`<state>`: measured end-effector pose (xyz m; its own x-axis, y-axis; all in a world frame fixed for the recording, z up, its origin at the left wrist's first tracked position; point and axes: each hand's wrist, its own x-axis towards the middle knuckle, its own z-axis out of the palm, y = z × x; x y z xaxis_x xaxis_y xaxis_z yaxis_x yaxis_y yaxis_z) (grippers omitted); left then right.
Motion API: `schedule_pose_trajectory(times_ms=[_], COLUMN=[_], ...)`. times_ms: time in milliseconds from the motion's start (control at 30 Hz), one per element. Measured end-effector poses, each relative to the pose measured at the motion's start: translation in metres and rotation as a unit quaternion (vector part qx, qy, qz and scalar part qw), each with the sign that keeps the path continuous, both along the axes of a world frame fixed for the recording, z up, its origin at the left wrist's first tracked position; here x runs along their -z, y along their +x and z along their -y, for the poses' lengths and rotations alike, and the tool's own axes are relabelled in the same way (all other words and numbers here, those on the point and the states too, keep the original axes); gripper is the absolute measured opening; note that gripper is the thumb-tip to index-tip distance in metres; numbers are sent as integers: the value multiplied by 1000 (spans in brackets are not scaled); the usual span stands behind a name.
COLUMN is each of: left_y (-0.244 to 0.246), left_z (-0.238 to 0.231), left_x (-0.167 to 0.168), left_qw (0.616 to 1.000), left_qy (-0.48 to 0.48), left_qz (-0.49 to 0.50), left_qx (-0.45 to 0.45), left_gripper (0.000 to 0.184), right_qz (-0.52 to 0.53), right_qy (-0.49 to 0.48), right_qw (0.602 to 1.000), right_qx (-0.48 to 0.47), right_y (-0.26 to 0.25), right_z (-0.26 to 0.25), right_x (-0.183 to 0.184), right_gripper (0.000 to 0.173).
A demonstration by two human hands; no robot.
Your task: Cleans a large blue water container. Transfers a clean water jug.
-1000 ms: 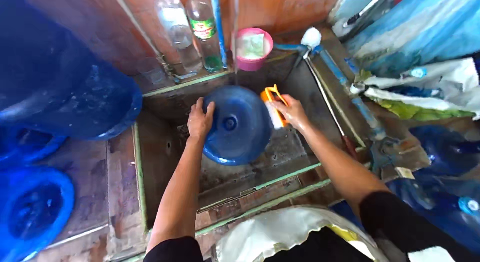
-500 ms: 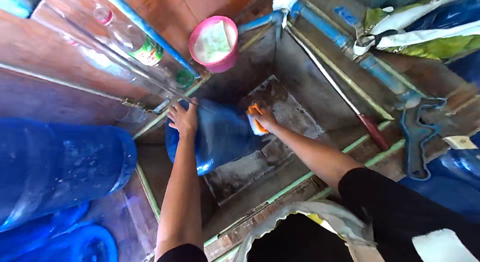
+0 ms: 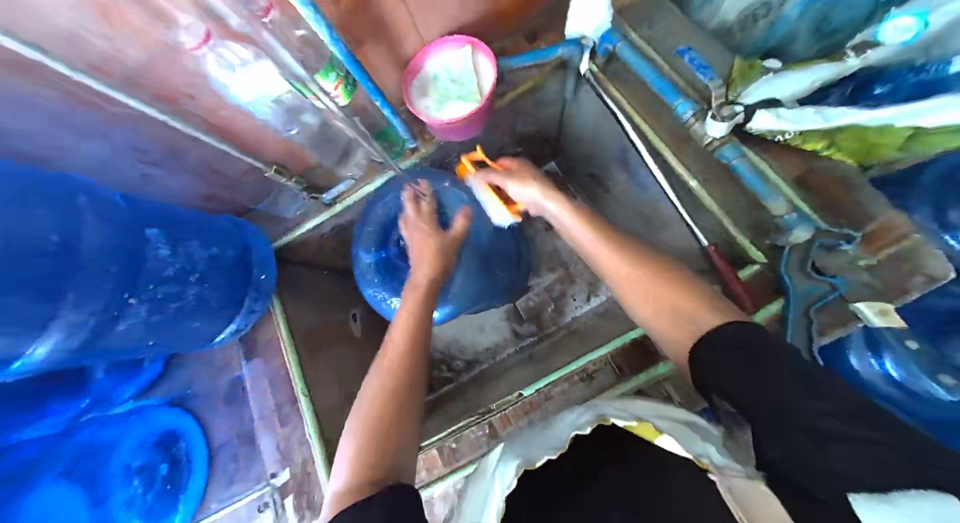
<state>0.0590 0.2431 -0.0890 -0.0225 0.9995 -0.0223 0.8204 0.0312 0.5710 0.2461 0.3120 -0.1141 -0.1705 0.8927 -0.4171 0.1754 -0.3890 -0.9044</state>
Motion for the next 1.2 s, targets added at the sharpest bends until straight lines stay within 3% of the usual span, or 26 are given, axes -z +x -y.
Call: schedule_pose_trajectory(times_ms=[67,133,233,300,367,433,500,600,667,733,800,867,967,1033,1100,1167,1200], left_y=[19,39,54,49,44,36,33,38,41,44,47,43,29,19,9,1,0], left_z=[32,52,66,68,79,90,90,80,85,88,86,82,87,89,80,56,47], left_x=[2,11,11,7,7,9,8,-6,2,11,11,16,36,35,18,0,-3], left_qw=[994,979,959,950,954,950,947,945,946,937,936,940,933,952,985,979,970], left_qy=[15,26,28,2,0,-4,-6,-74,-35,2,24,100,217,250,143,-2,-41], left_qz=[11,-1,-34,-70,-55,-58,-65,-112,-97,-90,-73,-49,-51,-70,-92,-85,-97], left_qx=[107,201,279,306,294,307,313,297,308,338,343,322,284,165,-18,-183,-220], left_gripper=[85,87,69,79,65,71,70,56,57,72,59,36,36,37,60,87,91], right_qz=[78,235,344,311,312,330,360,328,319,359,374,332,330,371,414,431,432], right_qy=[87,149,267,318,291,246,266,347,324,282,283,315,261,199,151,113,113], right_qw=[990,946,856,822,838,876,861,808,820,850,847,845,876,892,891,894,895], right_qx=[-81,-167,-280,-356,-341,-253,-240,-346,-348,-264,-249,-279,-234,-164,-111,-55,-4], right_y=[-14,-43,-99,-120,-120,-109,-103,-109,-102,-88,-80,-75,-33,20,81,134,158], right_z=[-30,-38,29,65,48,12,17,67,49,19,27,55,49,44,57,88,105], right_x=[-49,-87,-103,-94,-88,-90,-101,-93,-84,-90,-93,-80,-81,-91,-82,-72,-68], right_gripper=[42,46,39,40,44,47,44,44,43,46,52,53,52,51,45,41,45])
